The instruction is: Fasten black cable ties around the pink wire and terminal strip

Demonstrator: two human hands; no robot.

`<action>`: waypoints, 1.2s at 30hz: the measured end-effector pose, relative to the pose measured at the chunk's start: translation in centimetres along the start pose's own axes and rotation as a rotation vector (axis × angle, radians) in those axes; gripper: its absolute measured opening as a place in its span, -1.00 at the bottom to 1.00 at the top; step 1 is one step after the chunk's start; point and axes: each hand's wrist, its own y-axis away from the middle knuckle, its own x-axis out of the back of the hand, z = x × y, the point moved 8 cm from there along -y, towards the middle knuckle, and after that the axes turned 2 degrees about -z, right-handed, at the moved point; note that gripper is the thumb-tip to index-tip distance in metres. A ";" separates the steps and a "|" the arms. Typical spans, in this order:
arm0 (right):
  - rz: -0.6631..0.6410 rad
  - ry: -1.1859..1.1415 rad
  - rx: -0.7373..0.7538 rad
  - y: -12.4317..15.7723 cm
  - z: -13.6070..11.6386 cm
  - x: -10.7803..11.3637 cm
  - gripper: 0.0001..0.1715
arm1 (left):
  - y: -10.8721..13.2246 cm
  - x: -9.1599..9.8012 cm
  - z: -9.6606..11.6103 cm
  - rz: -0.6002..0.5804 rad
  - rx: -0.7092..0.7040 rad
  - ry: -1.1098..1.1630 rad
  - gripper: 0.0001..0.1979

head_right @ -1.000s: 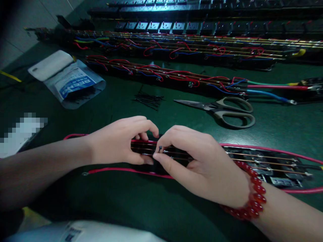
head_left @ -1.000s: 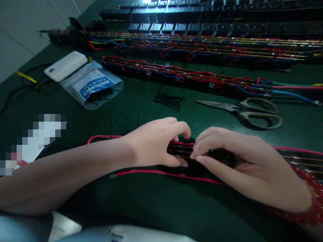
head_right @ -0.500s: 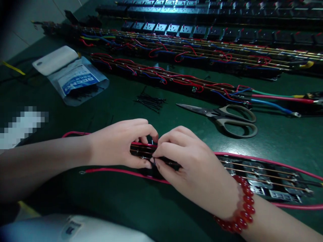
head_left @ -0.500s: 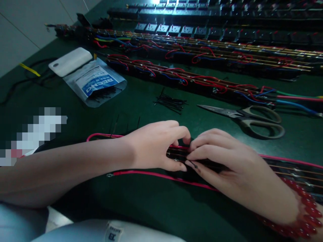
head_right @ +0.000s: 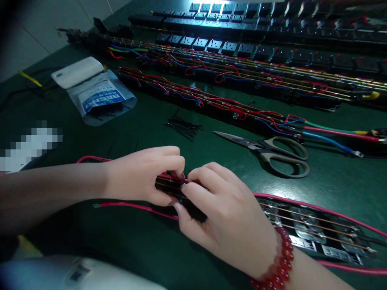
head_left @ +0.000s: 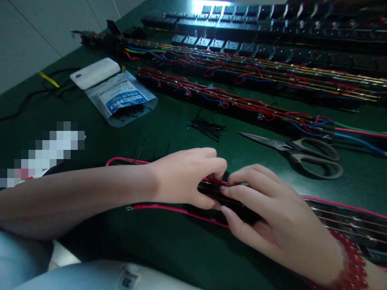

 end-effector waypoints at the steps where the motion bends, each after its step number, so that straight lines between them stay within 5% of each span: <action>1: 0.000 -0.003 -0.001 0.0 0.0 0.0 -0.89 | 0.0 0.0 0.0 -0.003 -0.003 -0.003 -0.69; 27: 0.031 -0.109 -0.011 -0.2 0.0 0.5 -0.87 | 0.2 0.2 0.2 0.003 0.021 0.062 -0.71; 36: 0.099 -0.045 -0.069 0.2 0.6 1.0 -0.89 | 0.4 0.4 0.0 0.014 0.066 0.248 -0.39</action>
